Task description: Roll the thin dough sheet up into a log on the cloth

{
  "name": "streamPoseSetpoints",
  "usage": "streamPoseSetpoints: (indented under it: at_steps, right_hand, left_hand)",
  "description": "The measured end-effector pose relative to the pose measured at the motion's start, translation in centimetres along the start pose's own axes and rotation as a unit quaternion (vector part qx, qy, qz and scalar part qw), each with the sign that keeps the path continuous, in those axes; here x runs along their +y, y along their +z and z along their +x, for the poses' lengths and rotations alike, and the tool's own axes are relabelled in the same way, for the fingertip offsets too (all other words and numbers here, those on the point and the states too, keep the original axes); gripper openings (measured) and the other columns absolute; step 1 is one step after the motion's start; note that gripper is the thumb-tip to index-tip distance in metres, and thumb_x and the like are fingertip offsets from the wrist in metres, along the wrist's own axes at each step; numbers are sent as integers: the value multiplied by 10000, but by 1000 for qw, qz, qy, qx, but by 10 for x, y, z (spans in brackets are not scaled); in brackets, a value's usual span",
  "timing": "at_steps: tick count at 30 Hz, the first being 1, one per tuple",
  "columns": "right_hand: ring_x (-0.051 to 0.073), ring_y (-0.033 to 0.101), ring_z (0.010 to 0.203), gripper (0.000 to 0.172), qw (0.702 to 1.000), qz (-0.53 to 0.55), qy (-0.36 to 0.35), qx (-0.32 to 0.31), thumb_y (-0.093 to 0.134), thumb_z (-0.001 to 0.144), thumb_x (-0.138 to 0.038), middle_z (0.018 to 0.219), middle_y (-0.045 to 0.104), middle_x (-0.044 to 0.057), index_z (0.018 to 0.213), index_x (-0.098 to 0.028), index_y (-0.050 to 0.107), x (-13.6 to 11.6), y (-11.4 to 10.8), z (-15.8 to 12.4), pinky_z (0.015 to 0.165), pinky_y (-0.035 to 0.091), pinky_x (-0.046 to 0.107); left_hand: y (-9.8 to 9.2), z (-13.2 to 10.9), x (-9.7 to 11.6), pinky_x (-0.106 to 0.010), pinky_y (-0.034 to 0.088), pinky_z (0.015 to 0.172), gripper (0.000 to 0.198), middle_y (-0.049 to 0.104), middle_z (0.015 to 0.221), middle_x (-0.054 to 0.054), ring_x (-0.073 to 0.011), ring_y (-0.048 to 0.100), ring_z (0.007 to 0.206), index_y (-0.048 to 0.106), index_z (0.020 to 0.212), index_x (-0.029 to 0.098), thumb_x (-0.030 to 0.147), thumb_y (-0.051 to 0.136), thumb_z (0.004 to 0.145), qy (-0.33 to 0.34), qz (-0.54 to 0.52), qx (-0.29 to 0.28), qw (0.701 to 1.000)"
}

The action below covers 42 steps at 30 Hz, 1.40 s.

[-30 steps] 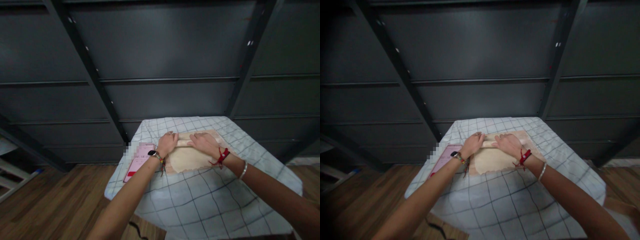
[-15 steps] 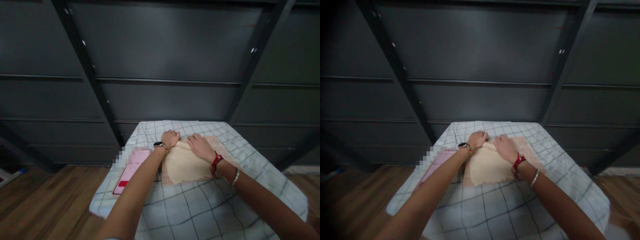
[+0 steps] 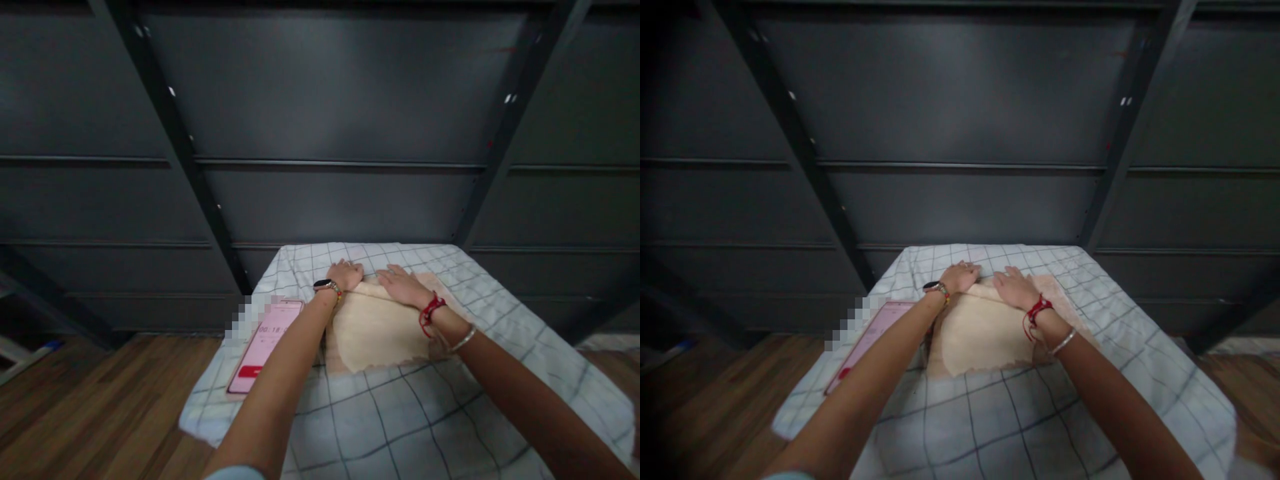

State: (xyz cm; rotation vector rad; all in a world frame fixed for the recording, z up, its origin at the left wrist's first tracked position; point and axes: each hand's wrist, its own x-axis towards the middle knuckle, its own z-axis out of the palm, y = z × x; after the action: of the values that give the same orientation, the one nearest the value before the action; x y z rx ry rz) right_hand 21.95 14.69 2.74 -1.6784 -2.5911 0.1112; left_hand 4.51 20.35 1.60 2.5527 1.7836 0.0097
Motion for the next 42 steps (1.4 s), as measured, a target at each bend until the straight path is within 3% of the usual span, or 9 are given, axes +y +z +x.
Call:
streamPoseSetpoints:
  at_steps: [6, 12, 18, 23, 26, 30, 35, 40, 42]
  right_hand:
    - [226, 251, 1350, 510, 993, 0, -112, 39, 185, 957, -397, 1449, 371, 68, 1382, -213, 396, -2, 15, -14, 1092, 183, 456]
    - [270, 308, 1318, 511, 999, 26, -7, 18, 161, 957, -380, 1411, 421, 102, 1348, -197, 434, 15, 12, 17, 1021, 249, 579]
    - [240, 330, 1304, 496, 987, 50, -151, 9, 221, 948, -442, 1407, 434, 63, 1341, -240, 447, 9, 10, 1, 1067, 218, 494]
    - [300, 244, 1348, 537, 997, 57, -34, -46, 156, 951, -411, 1463, 340, 104, 1406, -209, 355, 15, 0, 30, 1017, 194, 625]
    - [275, 229, 1360, 561, 994, 61, -68, -54, 126, 949, -458, 1471, 332, 71, 1407, -232, 360, 17, 5, 25, 1049, 188, 583]
    - [247, 246, 1358, 594, 990, 41, -133, -15, 172, 931, -532, 1460, 356, 50, 1408, -234, 363, 16, 12, 14, 1086, 174, 516]
    - [279, 218, 1367, 580, 1000, 14, 2, 6, 176, 939, -435, 1479, 303, 99, 1434, -157, 297, 13, 9, 35, 1050, 195, 587]
    - [241, 256, 1357, 637, 993, 29, -112, 9, 173, 925, -528, 1458, 347, 101, 1422, -163, 335, 15, 20, 17, 1092, 182, 483]
    - [250, 272, 1350, 660, 995, 27, -89, 24, 187, 922, -534, 1454, 344, 135, 1431, -131, 309, 15, 20, 20, 1097, 160, 481]
  left_hand:
    - [11, -25, -12, -396, 327, 995, 455, 504, 1336, -44, -237, 406, 1250, 450, 1319, 261, 317, 211, 936, 44, -1, 17, 999]
    - [3, -11, -6, -427, 350, 974, 470, 452, 1378, -111, -274, 385, 1271, 398, 1356, 181, 279, 237, 925, -24, 10, 8, 1000]
    - [9, -29, -8, -433, 319, 1012, 454, 459, 1378, -33, -251, 381, 1277, 430, 1329, 297, 332, 215, 930, 21, -16, 1, 1000]
    - [-4, -17, -3, -480, 317, 1004, 495, 374, 1435, -107, -293, 323, 1315, 349, 1386, 207, 324, 246, 916, -65, -29, -32, 997]
    - [-1, -27, 2, -467, 320, 1006, 507, 392, 1425, -104, -284, 353, 1301, 345, 1392, 216, 344, 234, 914, -47, -36, -60, 996]
    - [7, -40, 2, -460, 269, 1048, 531, 382, 1433, -99, -259, 335, 1315, 291, 1420, 216, 359, 175, 922, -19, -43, 7, 999]
    - [0, -26, -2, -509, 273, 1026, 540, 293, 1475, -135, -301, 264, 1347, 277, 1422, 163, 331, 195, 915, -106, -37, -7, 994]
    - [10, -44, -1, -479, 240, 1059, 514, 354, 1452, -89, -257, 307, 1328, 311, 1408, 223, 360, 174, 932, -8, -18, 7, 1000]
    - [8, -43, -1, -500, 252, 1047, 501, 354, 1450, -96, -269, 315, 1321, 339, 1393, 219, 340, 169, 937, -23, -10, 12, 1000]
